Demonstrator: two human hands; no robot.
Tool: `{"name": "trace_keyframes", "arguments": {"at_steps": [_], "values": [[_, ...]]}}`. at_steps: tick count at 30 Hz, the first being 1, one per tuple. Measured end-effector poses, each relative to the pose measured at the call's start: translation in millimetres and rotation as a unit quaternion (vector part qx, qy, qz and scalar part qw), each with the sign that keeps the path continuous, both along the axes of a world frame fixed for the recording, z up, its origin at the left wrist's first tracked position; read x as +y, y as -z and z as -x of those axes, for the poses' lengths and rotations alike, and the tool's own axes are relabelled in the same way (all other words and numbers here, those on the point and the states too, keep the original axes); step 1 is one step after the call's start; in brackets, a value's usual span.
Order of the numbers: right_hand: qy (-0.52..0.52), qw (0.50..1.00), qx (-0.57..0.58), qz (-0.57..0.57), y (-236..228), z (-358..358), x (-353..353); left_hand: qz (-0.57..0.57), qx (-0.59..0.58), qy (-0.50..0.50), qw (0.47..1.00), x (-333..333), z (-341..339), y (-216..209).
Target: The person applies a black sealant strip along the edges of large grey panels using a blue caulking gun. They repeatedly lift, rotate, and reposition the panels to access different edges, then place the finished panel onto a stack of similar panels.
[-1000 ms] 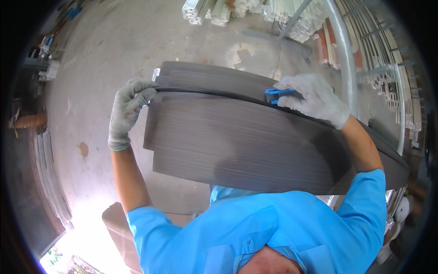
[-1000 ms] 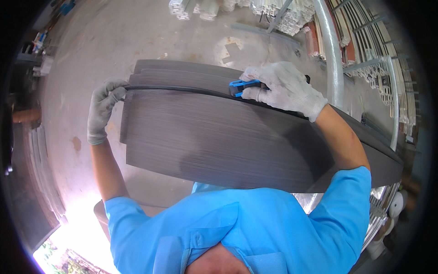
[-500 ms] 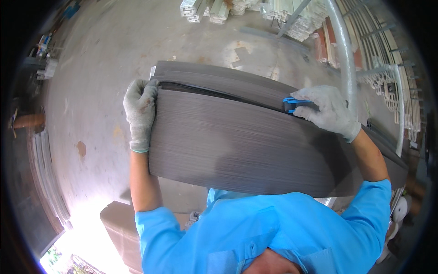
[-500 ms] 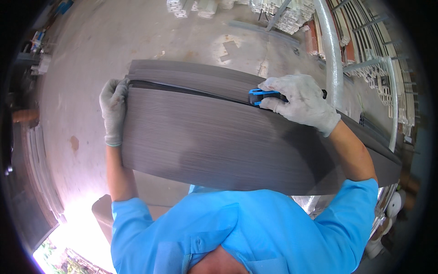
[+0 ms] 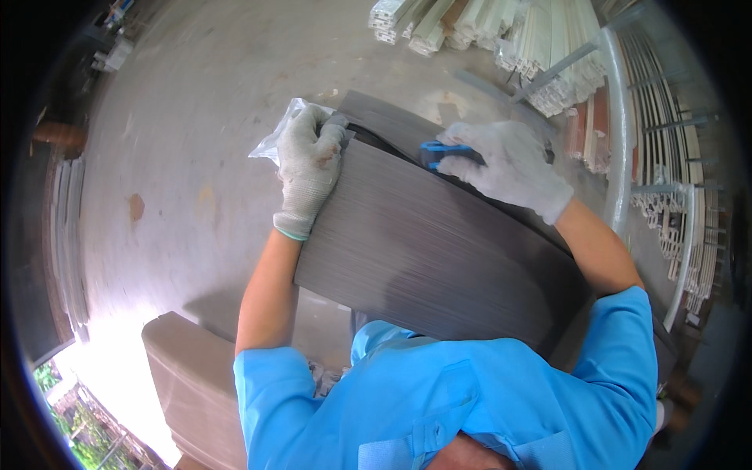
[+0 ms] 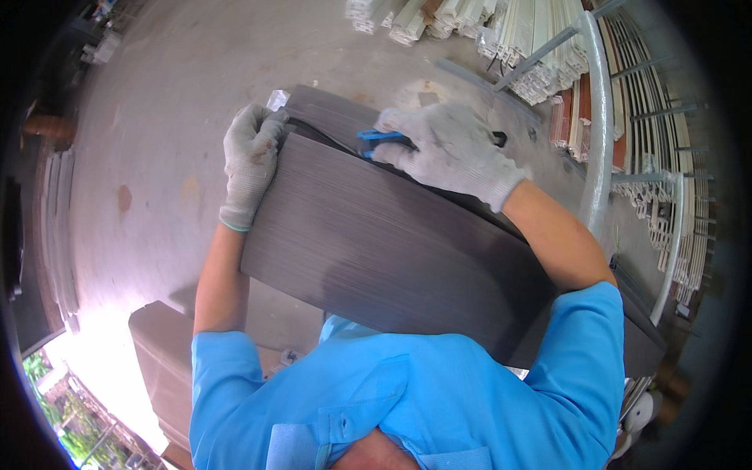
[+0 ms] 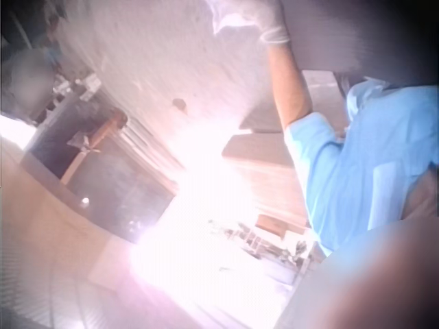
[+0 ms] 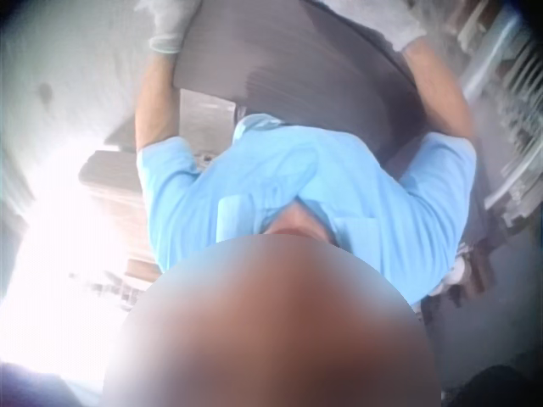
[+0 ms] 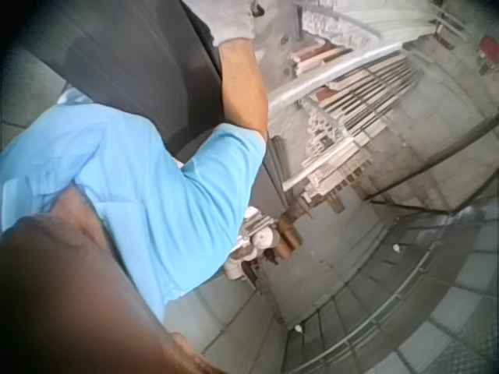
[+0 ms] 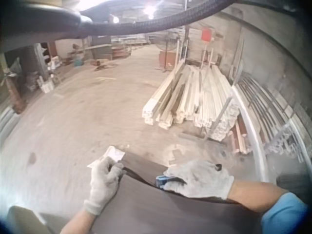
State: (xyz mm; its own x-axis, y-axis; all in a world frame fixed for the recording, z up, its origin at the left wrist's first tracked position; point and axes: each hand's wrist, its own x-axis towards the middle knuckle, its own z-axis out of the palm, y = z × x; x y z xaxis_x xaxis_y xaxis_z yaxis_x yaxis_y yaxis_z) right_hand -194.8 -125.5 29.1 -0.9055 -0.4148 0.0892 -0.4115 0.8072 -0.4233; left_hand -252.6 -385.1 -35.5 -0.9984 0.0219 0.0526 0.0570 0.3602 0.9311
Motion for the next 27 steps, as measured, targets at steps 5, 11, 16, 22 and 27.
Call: {"name": "trace_keyframes", "arguments": {"at_steps": [5, 11, 16, 22, 27], "values": [[-0.005, 0.999, -0.016, -0.037, 8, 46, -45, 0.044, 0.02, -0.017, 0.999, 0, 1, 1], [-0.038, 0.999, 0.029, -0.015, 3, 44, -34, -0.051, -0.017, 0.084, 0.995, -21, -4, -16], [-0.005, 0.999, -0.049, -0.009, -10, 23, -18, 0.137, 0.08, 0.082, 0.984, -27, -16, -21], [-0.019, 0.999, -0.034, 0.006, -10, 28, -24, 0.109, 0.103, 0.067, 0.986, -23, -12, -16], [-0.007, 0.998, -0.057, -0.013, -12, 36, -32, 0.088, 0.07, 0.084, 0.99, -22, -6, -12]]}}
